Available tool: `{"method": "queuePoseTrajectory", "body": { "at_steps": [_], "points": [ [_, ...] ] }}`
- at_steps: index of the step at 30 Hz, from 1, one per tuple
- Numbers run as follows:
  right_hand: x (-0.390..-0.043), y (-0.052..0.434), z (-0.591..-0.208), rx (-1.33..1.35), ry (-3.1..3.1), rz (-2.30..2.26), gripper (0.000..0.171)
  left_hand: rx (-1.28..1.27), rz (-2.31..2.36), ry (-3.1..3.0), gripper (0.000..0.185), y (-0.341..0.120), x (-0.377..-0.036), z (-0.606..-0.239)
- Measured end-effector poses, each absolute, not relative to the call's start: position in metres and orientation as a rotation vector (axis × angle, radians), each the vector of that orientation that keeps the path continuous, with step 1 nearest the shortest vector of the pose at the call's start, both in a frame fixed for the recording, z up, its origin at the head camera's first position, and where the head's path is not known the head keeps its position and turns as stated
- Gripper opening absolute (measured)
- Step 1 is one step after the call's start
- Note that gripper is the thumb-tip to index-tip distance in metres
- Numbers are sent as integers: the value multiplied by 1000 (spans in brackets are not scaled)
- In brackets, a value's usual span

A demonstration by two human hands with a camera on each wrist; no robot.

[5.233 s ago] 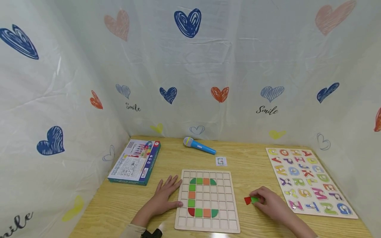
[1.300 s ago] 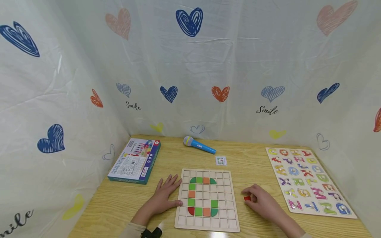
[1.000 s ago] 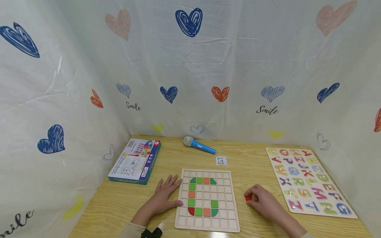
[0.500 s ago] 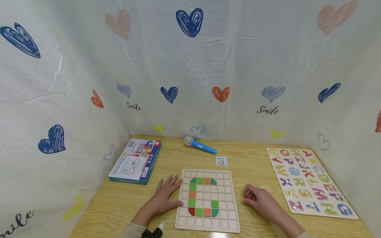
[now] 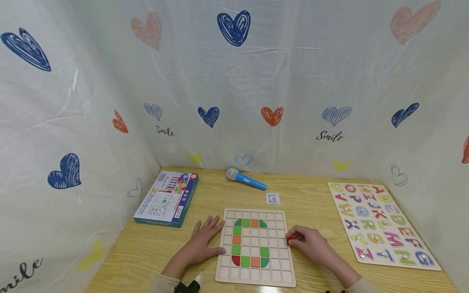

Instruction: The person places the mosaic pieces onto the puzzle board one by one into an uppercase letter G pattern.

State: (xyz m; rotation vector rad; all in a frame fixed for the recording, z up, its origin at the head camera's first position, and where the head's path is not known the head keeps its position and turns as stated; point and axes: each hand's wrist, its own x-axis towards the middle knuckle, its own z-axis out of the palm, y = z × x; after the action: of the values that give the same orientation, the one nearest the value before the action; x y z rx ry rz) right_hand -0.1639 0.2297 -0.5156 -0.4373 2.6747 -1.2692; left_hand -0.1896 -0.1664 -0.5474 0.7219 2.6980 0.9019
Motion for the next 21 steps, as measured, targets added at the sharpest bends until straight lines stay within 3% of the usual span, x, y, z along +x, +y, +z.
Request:
{"method": "queuePoseTrajectory", "body": {
  "at_steps": [21],
  "points": [
    [-182, 182, -516, -672, 2660, -1069, 9, 733, 913, 2691, 89, -166, -189, -546]
  ]
}}
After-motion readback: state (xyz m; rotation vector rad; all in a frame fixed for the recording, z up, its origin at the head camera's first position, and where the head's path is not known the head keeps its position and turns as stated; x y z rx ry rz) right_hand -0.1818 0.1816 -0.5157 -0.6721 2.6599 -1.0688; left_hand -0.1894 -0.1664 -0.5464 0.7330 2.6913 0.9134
